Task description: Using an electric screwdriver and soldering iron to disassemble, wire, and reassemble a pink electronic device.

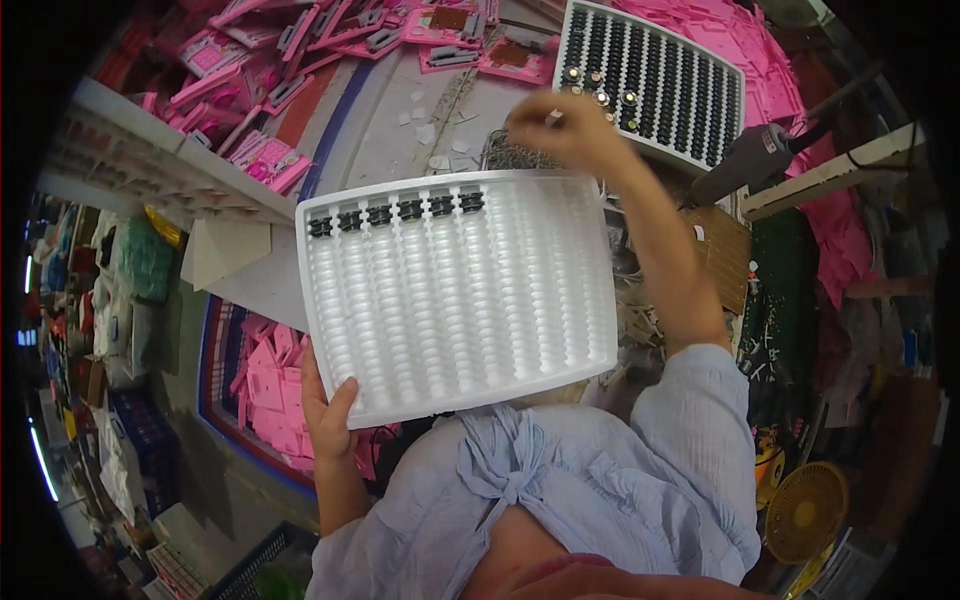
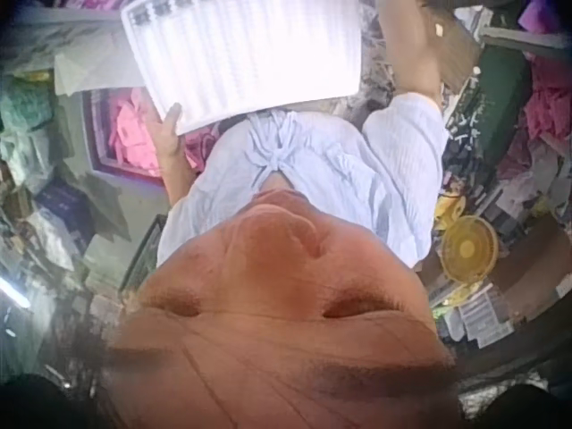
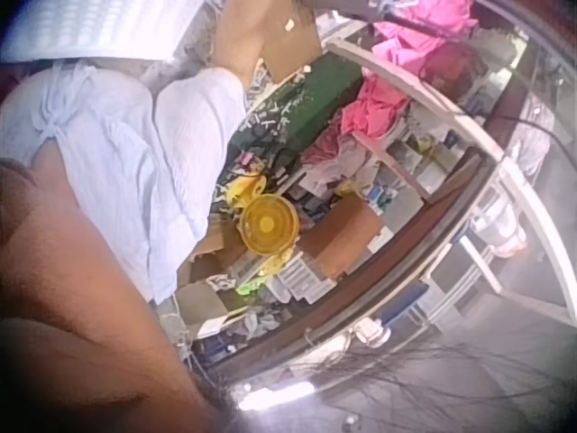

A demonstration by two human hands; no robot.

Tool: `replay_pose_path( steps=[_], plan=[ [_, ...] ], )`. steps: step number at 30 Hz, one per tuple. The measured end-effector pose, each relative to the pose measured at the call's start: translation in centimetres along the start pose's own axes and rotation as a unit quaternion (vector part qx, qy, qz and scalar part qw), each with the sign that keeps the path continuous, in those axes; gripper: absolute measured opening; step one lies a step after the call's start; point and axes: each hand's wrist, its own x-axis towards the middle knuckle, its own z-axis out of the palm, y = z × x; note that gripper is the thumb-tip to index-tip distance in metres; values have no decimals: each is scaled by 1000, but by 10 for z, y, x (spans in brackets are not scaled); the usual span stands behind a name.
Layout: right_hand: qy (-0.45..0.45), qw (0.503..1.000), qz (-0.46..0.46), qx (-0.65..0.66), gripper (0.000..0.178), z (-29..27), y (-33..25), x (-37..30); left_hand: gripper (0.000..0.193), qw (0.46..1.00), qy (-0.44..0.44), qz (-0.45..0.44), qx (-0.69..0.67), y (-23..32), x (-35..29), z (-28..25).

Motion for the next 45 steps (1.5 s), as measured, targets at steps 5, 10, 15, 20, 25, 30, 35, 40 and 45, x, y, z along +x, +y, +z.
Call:
replay_pose_path(
  steps=[5,10,15,20,25,30,35,40,45],
  plan=[
    [-28,967,-138,-212,17,48,-28,-45,77,1000,-21,-3,-2,1,2,7],
    [40,960,-130,-244,17,62,-36,-60,74,1000,-23,12,3,1,0,16],
    [36,966,-141,-211,21,57,-22,-65,73,1000,-14,6,15,1,1,19],
    [-16,923,106,369,14,41,-17,-60,72,1000,-15,-4,-8,4,-4,13],
    [-61,815,232,528,16,19,-15,-65,68,1000,-12,-12,-3,4,-4,16],
    [4,981,-6,-193,14,51,-41,-72,71,999,-32,-8,4,8,-5,16],
    [-11,997,42,-69,18,32,-29,-72,67,999,-44,5,13,7,-1,21],
    [42,943,85,319,17,-56,-36,-110,66,1000,-23,-11,0,6,-1,17],
    [361,862,73,347,18,-195,73,-145,68,1000,-28,-13,7,3,-2,15]
  ],
)
